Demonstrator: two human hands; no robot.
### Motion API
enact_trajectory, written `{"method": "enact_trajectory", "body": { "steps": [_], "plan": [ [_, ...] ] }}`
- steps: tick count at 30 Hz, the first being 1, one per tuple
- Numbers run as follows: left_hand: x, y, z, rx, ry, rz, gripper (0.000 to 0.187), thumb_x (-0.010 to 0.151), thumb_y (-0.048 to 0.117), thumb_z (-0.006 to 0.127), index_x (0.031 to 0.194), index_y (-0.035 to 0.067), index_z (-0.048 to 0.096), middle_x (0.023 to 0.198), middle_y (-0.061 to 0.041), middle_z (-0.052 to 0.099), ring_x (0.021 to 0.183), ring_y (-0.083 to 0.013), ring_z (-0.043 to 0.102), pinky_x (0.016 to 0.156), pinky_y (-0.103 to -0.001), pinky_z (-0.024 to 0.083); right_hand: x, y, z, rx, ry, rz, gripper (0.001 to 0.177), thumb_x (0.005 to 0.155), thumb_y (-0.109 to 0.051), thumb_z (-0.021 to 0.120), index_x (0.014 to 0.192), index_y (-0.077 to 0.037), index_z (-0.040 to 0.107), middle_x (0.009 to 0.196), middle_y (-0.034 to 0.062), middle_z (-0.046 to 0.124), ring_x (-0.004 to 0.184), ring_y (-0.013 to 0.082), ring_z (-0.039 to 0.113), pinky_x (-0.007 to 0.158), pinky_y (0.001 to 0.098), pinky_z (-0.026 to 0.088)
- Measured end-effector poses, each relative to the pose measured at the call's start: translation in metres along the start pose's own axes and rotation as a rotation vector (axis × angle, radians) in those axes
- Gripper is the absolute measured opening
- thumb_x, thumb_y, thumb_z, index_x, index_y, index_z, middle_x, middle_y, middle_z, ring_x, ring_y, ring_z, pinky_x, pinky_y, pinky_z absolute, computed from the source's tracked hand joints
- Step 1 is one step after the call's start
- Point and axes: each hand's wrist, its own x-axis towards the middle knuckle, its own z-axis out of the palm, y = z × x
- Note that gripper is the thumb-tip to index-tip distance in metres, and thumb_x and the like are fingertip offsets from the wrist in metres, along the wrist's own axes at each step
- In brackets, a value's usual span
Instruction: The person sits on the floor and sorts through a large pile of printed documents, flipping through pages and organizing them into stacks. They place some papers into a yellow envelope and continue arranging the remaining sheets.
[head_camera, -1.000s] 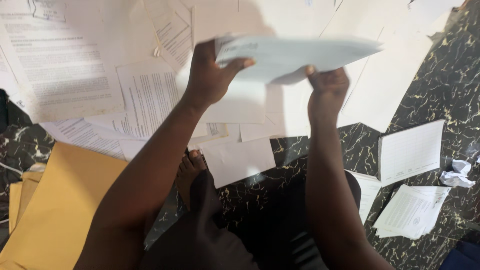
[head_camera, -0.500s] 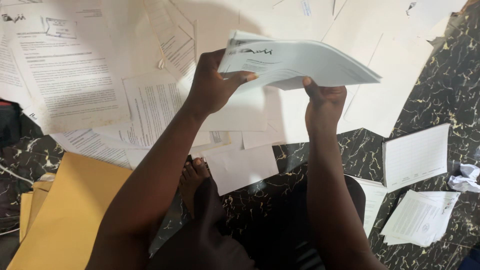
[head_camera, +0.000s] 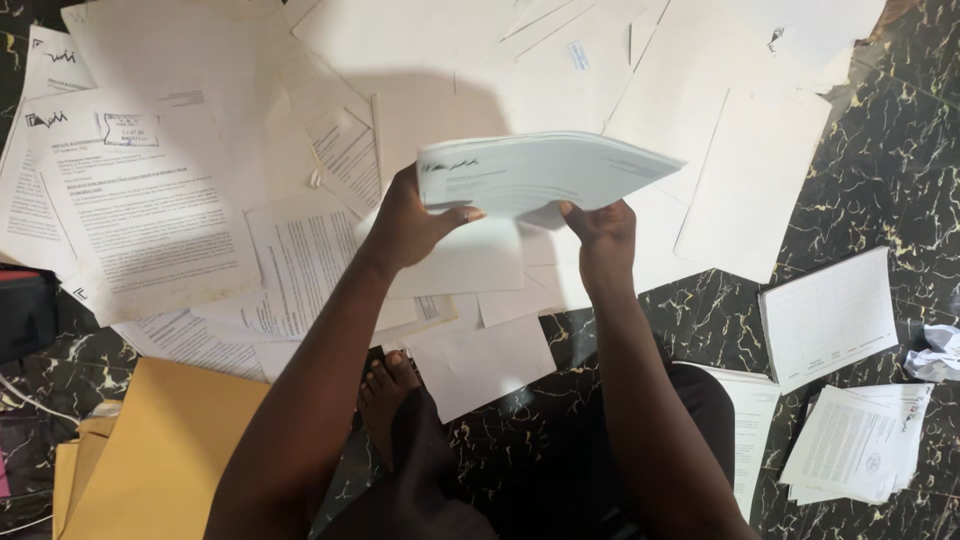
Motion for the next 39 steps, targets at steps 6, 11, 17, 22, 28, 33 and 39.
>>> {"method": "enact_trajectory", "body": {
  "steps": [6,11,17,22,28,33,39],
  "plan": [
    [-0.002,-0.015,0.01,0.035,0.036,-0.082,0.027,0.087,0.008,0.081,0.111,-0.001,0.072,0.103,-0.009,0.079,0.095,-0.0153,0.073,0.087,-0.031,0.058,-0.001,0.013,-0.001,0.005,0.004,0.035,0.021,0.095,0.003,0.068,0.116,0.002,0.067,0.111,0.01,0.073,0.105,0.0167,0.067,0.099,0.0337,0.051],
    [-0.004,-0.017,0.014,0.048,0.074,-0.085,0.025,0.089,0.007,0.077,0.112,-0.002,0.07,0.102,-0.008,0.078,0.094,-0.0141,0.072,0.086,-0.03,0.058,-0.004,0.02,-0.007,0.004,0.043,0.055,0.019,0.094,0.002,0.07,0.113,0.002,0.067,0.107,0.0104,0.073,0.1,0.0168,0.067,0.094,0.033,0.053],
    [-0.018,-0.018,0.024,0.161,0.097,0.012,0.014,0.093,0.006,0.076,0.103,-0.003,0.074,0.09,-0.01,0.075,0.085,-0.0152,0.066,0.081,-0.031,0.055,-0.009,0.015,-0.006,-0.124,0.036,0.12,0.01,0.094,-0.005,0.069,0.102,0.001,0.071,0.096,0.0089,0.075,0.09,0.0141,0.068,0.085,0.0301,0.053],
    [-0.025,-0.045,0.037,0.1,0.171,-0.052,0.018,0.094,0.009,0.078,0.101,-0.006,0.07,0.092,-0.009,0.074,0.084,-0.0148,0.069,0.081,-0.032,0.057,-0.01,0.019,-0.01,-0.543,0.083,0.321,0.026,0.103,-0.011,0.071,0.094,0.013,0.071,0.087,0.0285,0.066,0.072,0.03,0.057,0.07,0.0407,0.046],
    [-0.031,-0.063,0.051,0.013,0.27,-0.115,0.028,0.099,0.009,0.07,0.122,-0.007,0.064,0.112,-0.012,0.072,0.104,-0.0184,0.067,0.095,-0.034,0.053,-0.017,0.032,-0.02,-0.408,0.012,0.229,0.025,0.098,-0.019,0.067,0.11,0.002,0.071,0.098,0.0124,0.078,0.087,0.0164,0.072,0.077,0.03,0.057],
    [-0.034,-0.038,0.08,-0.353,0.398,-0.271,0.055,0.095,0.006,0.071,0.143,-0.002,0.046,0.139,-0.013,0.056,0.124,-0.018,0.056,0.11,-0.033,0.045,-0.04,-0.012,-0.058,-0.093,0.046,0.196,0.027,0.093,-0.012,0.074,0.115,0.003,0.07,0.101,0.014,0.075,0.087,0.0206,0.071,0.076,0.035,0.062],
    [-0.058,-0.007,0.143,-0.626,0.1,-0.375,0.046,0.102,0.012,0.07,0.134,-0.008,0.042,0.13,-0.018,0.044,0.118,-0.0238,0.044,0.103,-0.04,0.037,-0.076,-0.05,-0.079,0.157,0.277,0.298,0.015,0.098,-0.007,0.061,0.111,-0.001,0.064,0.099,0.0136,0.071,0.084,0.0201,0.07,0.069,0.0366,0.062]
  ]
}}
